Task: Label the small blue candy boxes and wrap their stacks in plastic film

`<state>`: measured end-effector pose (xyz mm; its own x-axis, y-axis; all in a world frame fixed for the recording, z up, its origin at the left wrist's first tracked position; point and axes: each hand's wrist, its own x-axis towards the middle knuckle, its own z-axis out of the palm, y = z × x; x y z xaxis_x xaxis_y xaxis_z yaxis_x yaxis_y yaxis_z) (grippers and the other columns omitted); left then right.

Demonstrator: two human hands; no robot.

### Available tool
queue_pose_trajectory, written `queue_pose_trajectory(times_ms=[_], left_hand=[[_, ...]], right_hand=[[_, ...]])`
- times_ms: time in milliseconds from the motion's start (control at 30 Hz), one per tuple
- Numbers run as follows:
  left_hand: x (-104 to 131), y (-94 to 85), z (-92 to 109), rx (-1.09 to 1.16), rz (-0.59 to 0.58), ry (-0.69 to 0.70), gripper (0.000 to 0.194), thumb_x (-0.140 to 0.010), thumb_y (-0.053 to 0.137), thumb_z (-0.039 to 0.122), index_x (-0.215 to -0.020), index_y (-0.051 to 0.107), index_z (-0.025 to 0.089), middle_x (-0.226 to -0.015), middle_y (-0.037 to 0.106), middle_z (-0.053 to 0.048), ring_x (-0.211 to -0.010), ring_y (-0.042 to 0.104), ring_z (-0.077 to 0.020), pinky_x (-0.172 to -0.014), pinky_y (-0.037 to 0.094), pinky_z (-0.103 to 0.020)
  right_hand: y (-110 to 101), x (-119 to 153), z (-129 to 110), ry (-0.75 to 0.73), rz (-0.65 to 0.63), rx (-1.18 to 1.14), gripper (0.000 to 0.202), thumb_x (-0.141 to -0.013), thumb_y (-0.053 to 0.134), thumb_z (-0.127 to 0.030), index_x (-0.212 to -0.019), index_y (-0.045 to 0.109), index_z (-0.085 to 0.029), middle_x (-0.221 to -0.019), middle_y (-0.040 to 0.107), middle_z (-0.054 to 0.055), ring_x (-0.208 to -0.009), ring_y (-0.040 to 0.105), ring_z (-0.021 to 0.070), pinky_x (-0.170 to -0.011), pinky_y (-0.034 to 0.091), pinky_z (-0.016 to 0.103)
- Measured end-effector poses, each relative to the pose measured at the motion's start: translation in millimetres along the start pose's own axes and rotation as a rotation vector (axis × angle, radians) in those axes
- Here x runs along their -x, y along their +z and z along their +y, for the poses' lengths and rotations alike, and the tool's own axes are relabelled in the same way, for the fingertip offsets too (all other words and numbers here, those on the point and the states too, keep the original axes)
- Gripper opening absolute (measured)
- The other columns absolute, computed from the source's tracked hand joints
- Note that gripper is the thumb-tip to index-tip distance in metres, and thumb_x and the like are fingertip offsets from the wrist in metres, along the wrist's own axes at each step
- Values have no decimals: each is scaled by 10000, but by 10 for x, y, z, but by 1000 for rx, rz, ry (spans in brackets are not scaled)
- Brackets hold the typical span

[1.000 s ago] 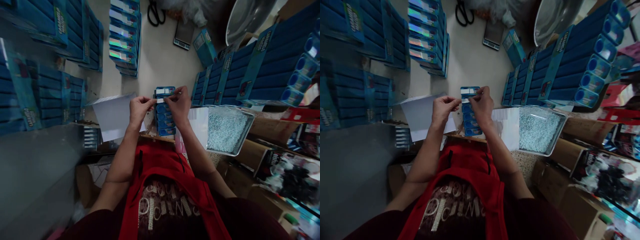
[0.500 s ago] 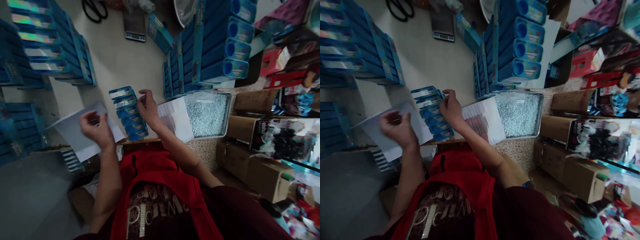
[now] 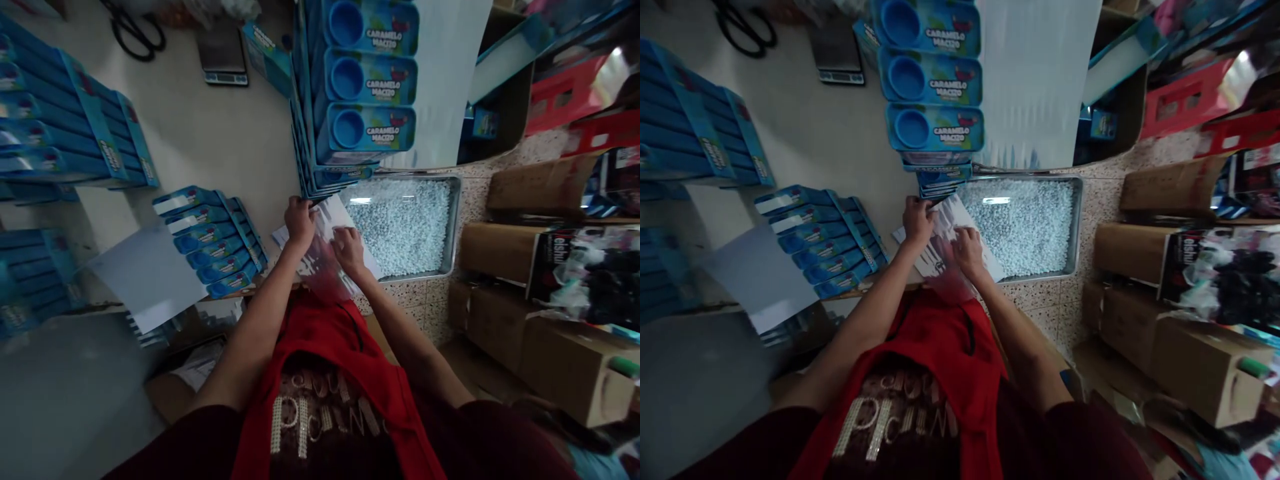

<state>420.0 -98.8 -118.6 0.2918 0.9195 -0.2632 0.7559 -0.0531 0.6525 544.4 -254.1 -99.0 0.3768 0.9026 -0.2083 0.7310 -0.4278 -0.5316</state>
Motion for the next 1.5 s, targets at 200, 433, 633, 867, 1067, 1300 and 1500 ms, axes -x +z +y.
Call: queue_pose_trajectory(times_ms=[200, 433, 633, 867, 1067, 1300, 1500], left_hand=[[177, 10, -161, -27, 67, -67, 307, -967, 751, 325, -1220, 733, 152, -1252, 737, -231, -1215, 680, -384, -1093, 507, -485], [111, 67, -233, 161, -91, -77, 171, -954, 677, 228, -1074, 794, 197, -1126, 815, -135, -1070, 747, -283, -992, 545, -382], [215, -216, -212, 172, -162, -76, 197, -989, 634, 319, -970, 792, 201, -978, 819, -103, -900, 721, -244, -860, 523, -334], [272, -369, -83, 202, -179, -124, 201, -986, 594, 277, -930, 775, 211, -982, 817, -88, -907, 698, -229, -860, 502, -323], [194, -456, -69, 109, -144, -151, 192, -989, 613, 255, -959, 791, 189, -1041, 825, -106, -956, 714, -239, -881, 495, -323], [264, -415, 35, 117, -116, -33, 228, -1027, 575, 223, -1046, 801, 195, -1157, 823, -122, -1086, 741, -262, -981, 517, -346], [300, -401, 35, 76, -95, -17, 221, -1029, 582, 244, -1026, 802, 221, -1136, 822, -123, -1079, 741, -282, -974, 516, -368]], right_hand=[[53, 43, 57, 4, -105, -34, 364, -967, 629, -206, -1327, 674, -167, -1283, 637, 181, -1231, 588, 327, -1106, 532, 476], [-149, -267, -83, -182, -167, 102, 363, -1065, 500, -205, -1359, 706, -151, -1290, 696, 199, -1186, 587, 343, -1096, 511, 516], [-252, -655, -387, -403, -234, 250, 476, -1103, 419, -195, -1528, 631, -152, -1501, 656, 185, -1246, 536, 360, -1060, 466, 516], [-208, -598, -390, -497, -310, 287, 541, -1081, 419, -137, -1600, 567, -174, -1653, 572, 179, -1359, 518, 361, -1078, 431, 512], [-335, -241, -253, -456, -285, 224, 340, -1111, 514, -256, -1341, 762, -212, -1344, 781, 131, -1279, 568, 328, -1065, 404, 480], [-463, -316, -488, -299, -103, 227, 467, -1124, 511, -430, -1517, 661, -227, -1056, 749, 134, -1086, 553, 333, -939, 396, 475], [-408, -633, -533, -386, -214, 259, 393, -1123, 498, -323, -1452, 709, -280, -1007, 711, 125, -1106, 538, 337, -974, 370, 495]])
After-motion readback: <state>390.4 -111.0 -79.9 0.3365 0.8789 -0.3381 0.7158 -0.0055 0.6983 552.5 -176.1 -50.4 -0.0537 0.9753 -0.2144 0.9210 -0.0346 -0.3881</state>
